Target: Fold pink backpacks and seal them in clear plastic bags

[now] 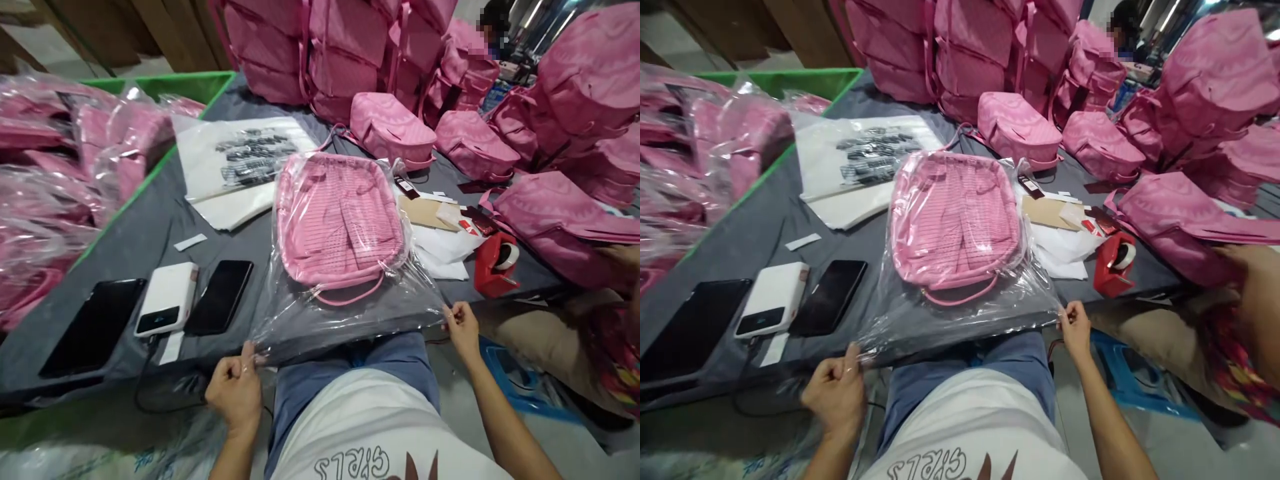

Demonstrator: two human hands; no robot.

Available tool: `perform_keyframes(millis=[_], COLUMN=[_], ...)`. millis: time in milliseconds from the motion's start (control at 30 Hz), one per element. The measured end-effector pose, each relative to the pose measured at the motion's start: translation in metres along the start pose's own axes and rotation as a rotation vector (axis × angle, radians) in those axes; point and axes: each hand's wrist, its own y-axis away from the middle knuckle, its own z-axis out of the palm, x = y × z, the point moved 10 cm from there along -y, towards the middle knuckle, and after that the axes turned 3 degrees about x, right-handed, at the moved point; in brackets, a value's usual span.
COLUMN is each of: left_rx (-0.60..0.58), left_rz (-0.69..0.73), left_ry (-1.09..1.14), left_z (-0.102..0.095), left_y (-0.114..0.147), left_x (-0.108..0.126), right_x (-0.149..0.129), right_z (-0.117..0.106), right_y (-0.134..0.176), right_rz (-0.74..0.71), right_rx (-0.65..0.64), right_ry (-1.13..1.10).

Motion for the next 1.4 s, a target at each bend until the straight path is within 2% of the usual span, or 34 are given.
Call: perform_keyframes(millis=[67, 133, 200, 267, 333, 400, 433, 500, 567, 633, 767, 867, 933, 1033, 1100, 1200, 1267, 1333, 1400], left_rx=[-0.043, -0.136, -0.305, -0.467, -0.548, -0.573, -0.596, -0.642, -0.658, -0.675, -0.617, -0.545, -0.542, -0.551, -0.583, -0.714, -0.737, -0.697, -0.666], left_rz=[-0.004, -0.065, -0.176, -0.262, -0.297, -0.298, -0.296, -0.222, -0.155, -0.075, -0.028, -0.063, -0.142, -0.330, -0.448, -0.575, -0.594, -0.553, -0.451], left_ry=[0.001, -0.017, 0.006, 0.094, 0.206, 0.215, 0.171, -0.073, -0.192, -0.276, -0.302, -0.205, -0.068, 0.155, 0.236, 0.239, 0.202, 0.176, 0.159], left_z=[-0.002, -0.003, 0.000, 0.006, 0.010, 0.017, 0.025, 0.042, 0.057, 0.069, 0.072, 0.069, 0.071, 0.071, 0.072, 0.078, 0.078, 0.074, 0.068], left_y=[0.003, 0.006, 0.007, 0.006, -0.001, -0.012, -0.017, -0.027, -0.036, -0.038, -0.031, -0.032, -0.035, -0.039, -0.037, -0.024, -0.021, -0.026, -0.035], left_x=[-0.006, -0.024, -0.047, -0.059, -0.051, -0.032, -0.023, -0.007, 0.004, 0.010, 0.008, 0.003, -0.001, -0.007, -0.010, -0.013, -0.015, -0.015, -0.013], right_x=[0.004, 0.010, 0.017, 0.018, 0.013, 0.009, 0.007, 0.003, -0.005, -0.014, -0.023, -0.027, -0.027, -0.017, -0.012, -0.020, -0.024, -0.016, -0.007], right_z=[0.002, -0.003, -0.013, -0.025, -0.035, -0.033, -0.025, -0.003, 0.017, 0.029, 0.029, 0.034, 0.036, 0.039, 0.042, 0.036, 0.034, 0.037, 0.034], right_y=[0.005, 0.012, 0.015, 0.013, 0.003, -0.012, -0.021, -0.036, -0.046, -0.049, -0.039, -0.038, -0.044, -0.056, -0.059, -0.062, -0.061, -0.058, -0.054], right_rz=[0.034, 0.075, 0.119, 0.135, 0.121, 0.123, 0.130, 0.111, 0.024, -0.068, -0.122, -0.165, -0.169, -0.044, 0.046, 0.007, -0.043, -0.009, 0.014], right_rx=[-0.058, -0.086, -0.088, -0.065, -0.023, -0.018, -0.044, -0.116, -0.152, -0.117, 0.021, 0.013, -0.041, -0.193, -0.275, -0.192, -0.139, -0.198, -0.255], right_ry=[-0.038, -0.067, -0.096, -0.110, -0.095, -0.020, 0.058, 0.306, 0.574, 0.754, 0.874, 0.808, 0.676, 0.424, 0.327, 0.327, 0.317, 0.259, 0.231])
